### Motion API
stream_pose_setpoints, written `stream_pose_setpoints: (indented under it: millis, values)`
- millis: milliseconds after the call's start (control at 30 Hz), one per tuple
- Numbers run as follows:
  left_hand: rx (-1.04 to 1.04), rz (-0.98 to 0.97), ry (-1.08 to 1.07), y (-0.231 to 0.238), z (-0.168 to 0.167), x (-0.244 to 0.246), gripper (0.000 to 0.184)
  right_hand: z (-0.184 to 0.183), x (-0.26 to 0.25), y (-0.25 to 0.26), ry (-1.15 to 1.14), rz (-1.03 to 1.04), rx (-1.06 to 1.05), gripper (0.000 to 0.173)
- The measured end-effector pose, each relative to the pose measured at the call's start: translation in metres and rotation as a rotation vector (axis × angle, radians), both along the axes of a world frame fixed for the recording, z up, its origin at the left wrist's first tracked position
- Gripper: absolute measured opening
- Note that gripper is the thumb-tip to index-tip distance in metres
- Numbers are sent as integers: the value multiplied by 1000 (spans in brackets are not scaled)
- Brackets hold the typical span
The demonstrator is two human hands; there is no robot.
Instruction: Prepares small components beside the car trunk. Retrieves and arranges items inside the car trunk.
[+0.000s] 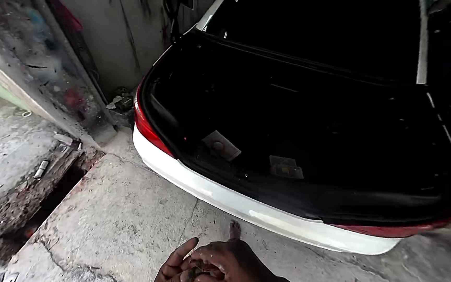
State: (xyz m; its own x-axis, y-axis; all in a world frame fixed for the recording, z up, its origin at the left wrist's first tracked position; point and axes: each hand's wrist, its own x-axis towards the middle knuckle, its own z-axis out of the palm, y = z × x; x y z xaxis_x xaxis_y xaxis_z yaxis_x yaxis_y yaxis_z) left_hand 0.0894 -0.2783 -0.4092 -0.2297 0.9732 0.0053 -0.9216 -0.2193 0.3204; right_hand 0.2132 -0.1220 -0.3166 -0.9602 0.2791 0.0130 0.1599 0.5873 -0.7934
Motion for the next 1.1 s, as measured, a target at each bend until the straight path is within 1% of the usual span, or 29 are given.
stream_pose_setpoints:
  millis: [133, 167, 233, 300, 333, 400, 500, 533, 600, 667, 733, 800, 867, 967, 1033, 1100]
  values:
    - [-57, -119, 36, 46, -11, 2, 47, -11, 21, 39, -1, -163, -105, 29]
    - [-103, -145, 68, 58, -15, 3, 46, -16, 26, 53, 2, -217, -125, 29]
    - [-302, -167, 220, 90, -21, 0, 43, -32, 39, 94, -36, -349, -119, 31]
    - [-518, -158, 468, 133, -32, -6, 42, -58, 54, 151, -117, -503, -95, 36]
    - [-586, -138, 605, 159, -42, -10, 41, -72, 61, 185, -186, -574, -82, 38]
    - [-657, -71, 907, 220, -68, -24, 42, -109, 77, 259, -306, -719, -92, 37]
    - [-745, 20, 1523, 321, -121, -52, 44, -178, 96, 367, -406, -912, -72, 33]
    - [-773, 46, 1696, 352, -139, -60, 45, -204, 101, 399, -457, -952, -46, 33]
    - [-816, 69, 1977, 409, -178, -75, 50, -255, 99, 457, -590, -984, 19, 34]
    - [-838, 62, 2181, 447, -217, -81, 59, -305, 91, 502, -730, -945, 49, 35]
    - [-878, 105, 2320, 463, -246, -76, 68, -353, 83, 539, -826, -893, 74, 33]
    - [-892, 181, 2417, 467, -257, -72, 71, -393, 70, 564, -892, -848, 99, 34]
    - [-874, 233, 2433, 466, -260, -70, 69, -420, 57, 584, -935, -812, 112, 37]
    - [-882, 216, 2447, 463, -259, -72, 65, -450, 42, 596, -917, -762, 171, 37]
    - [-866, 230, 2455, 464, -259, -72, 64, -460, 38, 600, -915, -753, 195, 40]
    - [-854, 247, 2459, 464, -260, -72, 64, -464, 36, 600, -918, -745, 189, 46]
